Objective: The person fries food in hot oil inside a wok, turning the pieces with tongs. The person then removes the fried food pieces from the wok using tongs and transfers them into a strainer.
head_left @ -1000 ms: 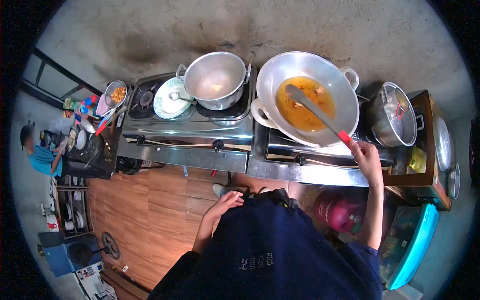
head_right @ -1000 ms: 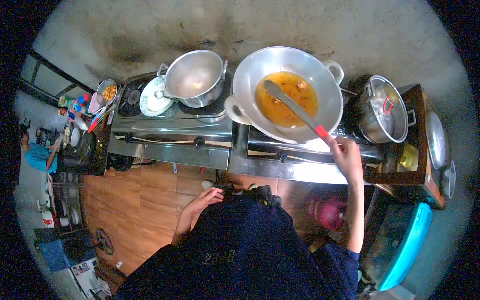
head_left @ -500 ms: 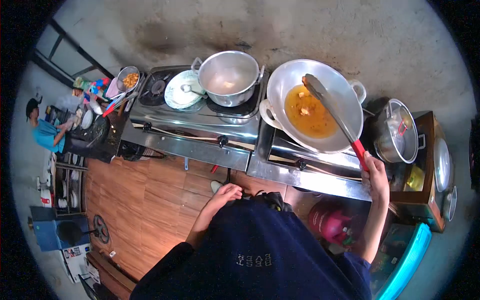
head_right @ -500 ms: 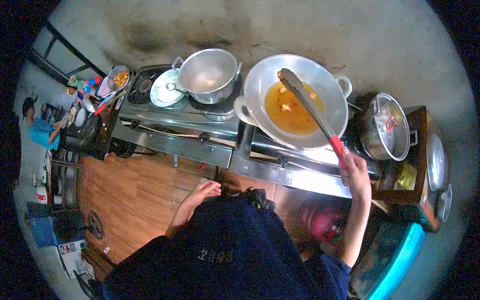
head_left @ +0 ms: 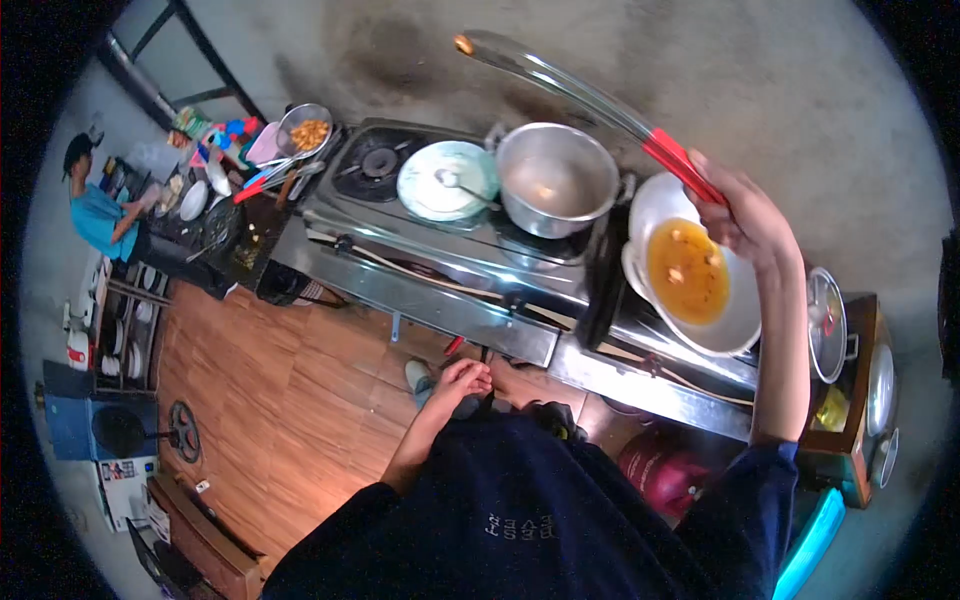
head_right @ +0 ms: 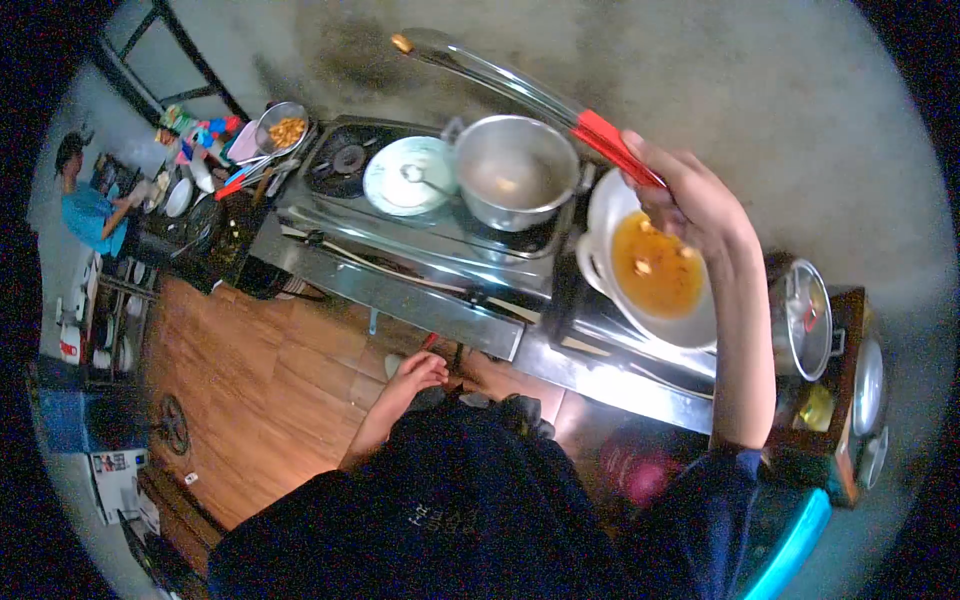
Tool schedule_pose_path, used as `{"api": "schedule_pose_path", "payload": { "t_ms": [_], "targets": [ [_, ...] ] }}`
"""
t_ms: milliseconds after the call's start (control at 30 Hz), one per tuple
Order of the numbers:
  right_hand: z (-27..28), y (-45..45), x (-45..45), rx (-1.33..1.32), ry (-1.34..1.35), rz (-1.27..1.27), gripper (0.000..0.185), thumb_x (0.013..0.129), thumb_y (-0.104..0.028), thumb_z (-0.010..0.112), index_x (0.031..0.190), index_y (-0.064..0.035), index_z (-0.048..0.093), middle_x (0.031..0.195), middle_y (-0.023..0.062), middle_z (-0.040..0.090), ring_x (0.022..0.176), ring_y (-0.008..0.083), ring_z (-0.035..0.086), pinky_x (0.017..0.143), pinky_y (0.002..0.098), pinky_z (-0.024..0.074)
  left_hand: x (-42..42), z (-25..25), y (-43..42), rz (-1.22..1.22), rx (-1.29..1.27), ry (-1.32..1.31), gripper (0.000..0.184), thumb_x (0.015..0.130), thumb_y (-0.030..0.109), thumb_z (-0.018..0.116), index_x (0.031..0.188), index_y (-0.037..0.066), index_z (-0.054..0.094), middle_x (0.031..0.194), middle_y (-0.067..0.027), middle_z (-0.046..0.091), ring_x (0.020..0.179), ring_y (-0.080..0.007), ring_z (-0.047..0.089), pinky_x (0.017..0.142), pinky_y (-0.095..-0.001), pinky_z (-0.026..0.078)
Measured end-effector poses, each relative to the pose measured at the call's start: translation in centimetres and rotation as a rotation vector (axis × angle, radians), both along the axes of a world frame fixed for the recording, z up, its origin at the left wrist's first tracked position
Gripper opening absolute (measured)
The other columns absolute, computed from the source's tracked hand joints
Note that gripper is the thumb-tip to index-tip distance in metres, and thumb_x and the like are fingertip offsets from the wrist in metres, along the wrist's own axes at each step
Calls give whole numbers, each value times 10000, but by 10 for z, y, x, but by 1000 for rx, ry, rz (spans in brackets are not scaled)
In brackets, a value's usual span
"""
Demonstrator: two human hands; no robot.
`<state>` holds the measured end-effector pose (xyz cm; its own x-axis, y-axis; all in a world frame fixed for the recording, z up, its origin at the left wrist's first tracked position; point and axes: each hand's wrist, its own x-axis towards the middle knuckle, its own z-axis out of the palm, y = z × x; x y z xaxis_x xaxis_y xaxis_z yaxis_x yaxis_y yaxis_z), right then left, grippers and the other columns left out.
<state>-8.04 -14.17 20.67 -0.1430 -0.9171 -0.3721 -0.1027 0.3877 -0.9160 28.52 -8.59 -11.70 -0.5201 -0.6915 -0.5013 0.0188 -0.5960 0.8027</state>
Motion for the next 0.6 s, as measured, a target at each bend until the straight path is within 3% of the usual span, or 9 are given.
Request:
{"api": "schedule_pose_path", "payload": {
  "t_ms": [200,267,333,400,467,567,600],
  "targets": [
    [-21,-187,157,56,-87,278,435,908,-474,532,770,-62,511,511,-108,286,372,21,220,333,198,148,120,-42,-35,185,71,41,265,947,272,515,1031,29,578,972,-70,609,900,-158,598,824,-293,479],
    [-40,-253,220,63,-134,344,448,903,-479,538,759,-55,519,509,-103,289,362,24,217,336,201,158,167,-33,-58,184,47,-34,277,948,283,510,1021,25,581,963,-66,616,906,-150,590,821,-286,473],
    [-67,-320,288,69,-65,287,451,899,-480,543,749,-55,533,508,-82,313,364,39,238,335,215,181,214,-41,-78,178,3,-143,303,964,320,476,1024,37,566,957,-80,629,868,-149,608,813,-279,477],
    [-96,-380,345,13,-2,350,421,880,-462,574,761,-58,553,529,-34,400,396,54,313,337,241,211,256,-31,-100,298,77,-92,303,959,313,482,1014,28,571,941,-91,626,860,-163,612,807,-285,480],
    [-143,-442,388,-12,194,369,484,851,-487,584,860,-4,611,658,98,596,512,169,536,400,328,382,299,-37,-112,364,96,-55,298,953,303,491,1012,23,573,935,-96,625,863,-171,613,810,-290,480],
    [-199,-496,441,-83,594,286,605,817,-539,582,987,40,630,942,215,660,809,321,656,655,406,515,339,-32,-128,450,109,-74,306,939,304,506,1038,21,563,948,-110,624,883,-202,618,824,-307,484],
    [-207,-504,452,-81,673,249,631,809,-554,579,1012,42,625,1000,232,639,883,342,635,729,409,502,351,-36,-128,470,116,-82,317,936,315,507,1051,24,559,963,-116,623,893,-215,619,833,-316,486]
  ]
}}
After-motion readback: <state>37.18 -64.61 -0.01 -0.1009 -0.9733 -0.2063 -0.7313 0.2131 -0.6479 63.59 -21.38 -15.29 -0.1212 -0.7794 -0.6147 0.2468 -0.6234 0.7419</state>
